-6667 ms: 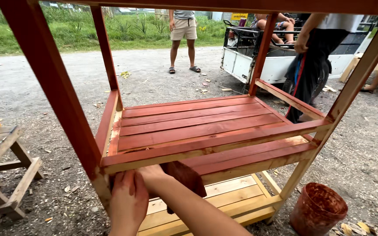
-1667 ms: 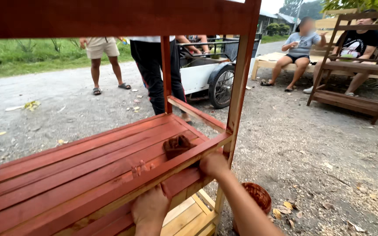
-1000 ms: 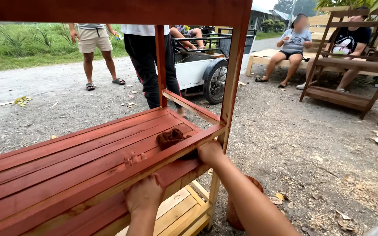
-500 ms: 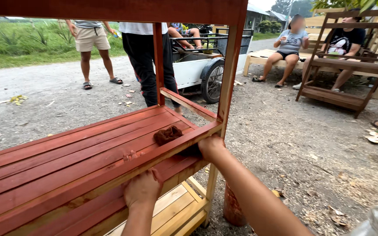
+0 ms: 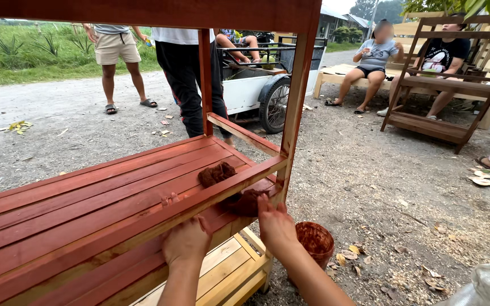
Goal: The person applies reddish-brown stain to a wooden shelving unit using a cloth. They wipe the stain onto the slats and frame, then dip the cloth into a container to reload it before continuing to cover the remaining surfaces.
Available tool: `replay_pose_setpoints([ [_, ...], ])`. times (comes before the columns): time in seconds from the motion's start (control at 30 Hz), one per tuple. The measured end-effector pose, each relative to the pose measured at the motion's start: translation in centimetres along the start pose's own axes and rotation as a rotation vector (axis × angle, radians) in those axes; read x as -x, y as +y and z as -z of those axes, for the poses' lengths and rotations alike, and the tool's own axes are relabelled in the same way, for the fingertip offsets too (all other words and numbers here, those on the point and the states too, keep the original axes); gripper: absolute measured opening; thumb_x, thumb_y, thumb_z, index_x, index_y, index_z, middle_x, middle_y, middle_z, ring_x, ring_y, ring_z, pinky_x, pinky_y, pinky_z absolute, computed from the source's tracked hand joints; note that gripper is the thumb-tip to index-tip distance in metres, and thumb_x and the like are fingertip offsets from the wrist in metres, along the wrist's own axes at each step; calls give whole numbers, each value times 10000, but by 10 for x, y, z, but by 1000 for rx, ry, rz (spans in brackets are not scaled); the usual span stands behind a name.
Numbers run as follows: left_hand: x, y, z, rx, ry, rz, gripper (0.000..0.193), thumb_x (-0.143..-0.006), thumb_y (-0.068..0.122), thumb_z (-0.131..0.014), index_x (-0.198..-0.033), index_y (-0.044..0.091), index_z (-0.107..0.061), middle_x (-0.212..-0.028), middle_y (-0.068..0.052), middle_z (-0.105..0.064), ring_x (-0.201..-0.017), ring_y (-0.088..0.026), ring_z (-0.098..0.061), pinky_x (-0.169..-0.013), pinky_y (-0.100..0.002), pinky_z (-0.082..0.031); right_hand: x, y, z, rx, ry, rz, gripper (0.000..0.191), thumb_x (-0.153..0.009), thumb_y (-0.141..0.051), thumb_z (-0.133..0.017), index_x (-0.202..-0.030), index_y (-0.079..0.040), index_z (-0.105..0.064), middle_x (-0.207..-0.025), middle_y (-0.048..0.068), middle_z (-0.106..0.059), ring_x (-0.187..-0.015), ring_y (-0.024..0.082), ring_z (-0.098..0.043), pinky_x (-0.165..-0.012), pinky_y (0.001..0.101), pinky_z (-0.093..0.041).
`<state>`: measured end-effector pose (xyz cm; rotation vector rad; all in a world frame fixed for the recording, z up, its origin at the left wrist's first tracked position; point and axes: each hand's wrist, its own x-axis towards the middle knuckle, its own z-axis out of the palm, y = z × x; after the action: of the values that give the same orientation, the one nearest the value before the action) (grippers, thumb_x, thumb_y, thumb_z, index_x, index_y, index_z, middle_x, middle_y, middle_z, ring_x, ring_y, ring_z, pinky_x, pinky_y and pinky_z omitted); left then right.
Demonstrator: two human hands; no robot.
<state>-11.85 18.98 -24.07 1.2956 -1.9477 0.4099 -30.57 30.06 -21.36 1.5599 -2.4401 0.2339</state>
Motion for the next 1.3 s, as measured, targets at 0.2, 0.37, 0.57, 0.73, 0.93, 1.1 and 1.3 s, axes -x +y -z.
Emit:
replay_pose_setpoints([
  [0.2,0,-1,-1,2,5,-4,595,-920,316,-394,-1445,63,-514,-1565,-175,-421,-1486,-362,-348,-1193,-470,-311,-36,20,8,-81,-81,-79,555,-892,-27,-542,-1422,-186,-506,-1488,8,-580,-1282,319,-608,-1021,461,-533],
  [0.37,0,-1,-4,15,8,-21,586,-930,317,-402,-1433,41,-526,-1580,-202,-413,-1491,-359,-344,-1197,-453,-313,-26,38,-2,-377,146,49,702,-723,-36,-699,-1399,-166,-565,-1424,90,-576,-1243,338,-564,-966,456,-519],
  [0.57,0,0,-2,-27,24,-34,585,-921,313,-410,-1420,34,-535,-1565,-202,-418,-1493,-371,-345,-1206,-447,-311,-39,62,2,-357,551,21,306,-769,-121,-754,-1070,-173,-761,-1095,51,-725,-1052,324,-662,-883,424,-586],
  [0.73,-1,1,1,7,66,-20,584,-916,303,-415,-1404,14,-553,-1570,-206,-427,-1493,-363,-347,-1202,-451,-311,-30,57,3,-1,589,59,461,-739,-132,-742,-1184,-252,-730,-1121,84,-702,-983,303,-694,-713,392,-594],
  [0.93,0,1,7,41,4,-26,559,-921,310,-420,-1376,21,-569,-1570,-212,-426,-1496,-370,-333,-1167,-455,-317,-28,60,20,-8,52,-189,541,-951,-286,-593,-1458,-458,-512,-1204,37,-691,-931,258,-756,-780,391,-608],
  [1.1,-1,2,11,3,33,-31,567,-913,314,-423,-1373,17,-568,-1546,-203,-441,-1482,-389,-339,-1183,-455,-319,-47,61,38,66,15,-68,560,-869,-246,-649,-1359,-504,-568,-1131,18,-724,-976,256,-728,-792,414,-603],
  [1.3,-2,1,13,-7,66,-46,552,-923,308,-425,-1349,0,-593,-1539,-213,-460,-1482,-393,-351,-1183,-451,-328,-38,67,25,-4,48,-4,541,-915,-286,-626,-1382,-549,-555,-964,60,-752,-890,268,-743,-776,418,-594],
])
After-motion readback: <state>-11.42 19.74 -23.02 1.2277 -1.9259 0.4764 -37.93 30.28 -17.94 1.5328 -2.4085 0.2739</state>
